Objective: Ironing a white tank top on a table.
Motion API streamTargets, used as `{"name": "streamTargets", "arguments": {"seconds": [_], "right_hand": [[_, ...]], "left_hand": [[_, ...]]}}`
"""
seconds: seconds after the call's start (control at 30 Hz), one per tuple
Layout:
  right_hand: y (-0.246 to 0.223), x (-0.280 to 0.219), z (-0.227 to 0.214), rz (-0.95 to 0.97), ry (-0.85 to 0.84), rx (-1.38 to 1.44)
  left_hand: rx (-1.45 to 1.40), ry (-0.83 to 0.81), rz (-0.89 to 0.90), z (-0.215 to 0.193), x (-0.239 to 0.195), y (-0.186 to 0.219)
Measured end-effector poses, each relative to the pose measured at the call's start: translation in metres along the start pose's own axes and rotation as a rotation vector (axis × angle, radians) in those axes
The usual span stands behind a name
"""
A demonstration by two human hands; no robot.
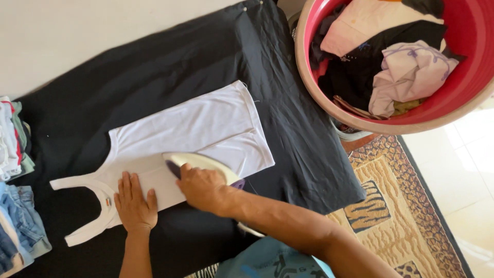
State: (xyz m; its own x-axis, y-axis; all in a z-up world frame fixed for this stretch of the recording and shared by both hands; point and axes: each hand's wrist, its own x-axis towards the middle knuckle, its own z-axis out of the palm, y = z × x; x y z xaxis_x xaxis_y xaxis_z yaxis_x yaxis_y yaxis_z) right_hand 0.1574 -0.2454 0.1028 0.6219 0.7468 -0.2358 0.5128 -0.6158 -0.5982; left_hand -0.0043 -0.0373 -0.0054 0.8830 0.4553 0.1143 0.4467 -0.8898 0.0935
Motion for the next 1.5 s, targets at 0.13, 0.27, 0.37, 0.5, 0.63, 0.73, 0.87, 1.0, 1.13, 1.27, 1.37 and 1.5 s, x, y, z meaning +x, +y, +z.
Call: {"name": "streamTargets", "arguments": {"seconds": [0.13, 0.27, 0.37, 0.5, 0.63, 0.73, 0.87, 1.0, 1.13, 1.27, 1.37, 1.5], "right_hand": [[0.044, -0.009, -0.022, -0.016, 0.04, -0.118], [0.088, -0.033, -0.054, 0.149, 0.031, -0.029], [0.117, -0.052, -0.067, 0.353, 0.124, 0.043], [0.162, -0.083, -0.092, 0.403, 0.24, 0.136], [0.166, -0.144, -0.121, 0.206, 0.425, 0.399], [0.19, -0.171, -0.101, 0.298, 0.565, 0.718], [0.21, -0.188, -0.059, 0.248, 0.856, 0.825], [0.244, -0.199, -0.005, 0.238, 1.145, 0.624], [0.266, -0.223, 0.016, 0.14, 1.152, 0.757], [0.269, -0.238, 0.013, 0.13, 1.037, 0.758], [0.255, -0.241, 0.005, 0.229, 0.931, 0.817], [0.229, -0.246, -0.015, 0.236, 0.883, 0.575]], "left_hand": [[-0.032, -0.083, -0.063, -0.007, 0.001, 0.002], [-0.017, -0.106, -0.064, -0.009, 0.003, 0.004], [-0.015, -0.116, -0.068, -0.012, 0.003, 0.005], [0.005, -0.068, -0.03, -0.008, 0.002, 0.003], [0.006, 0.001, 0.035, -0.006, -0.002, 0.004], [-0.024, -0.007, 0.01, -0.008, 0.001, 0.004], [-0.004, 0.025, 0.016, -0.005, 0.001, 0.003], [-0.01, 0.095, 0.041, 0.02, -0.004, -0.016], [0.001, 0.139, 0.056, 0.023, -0.004, -0.016], [-0.035, 0.191, 0.099, 0.012, -0.001, -0.007], [-0.07, 0.071, 0.033, 0.004, -0.002, -0.008], [-0.081, 0.075, -0.01, 0.013, -0.002, -0.01]]}}
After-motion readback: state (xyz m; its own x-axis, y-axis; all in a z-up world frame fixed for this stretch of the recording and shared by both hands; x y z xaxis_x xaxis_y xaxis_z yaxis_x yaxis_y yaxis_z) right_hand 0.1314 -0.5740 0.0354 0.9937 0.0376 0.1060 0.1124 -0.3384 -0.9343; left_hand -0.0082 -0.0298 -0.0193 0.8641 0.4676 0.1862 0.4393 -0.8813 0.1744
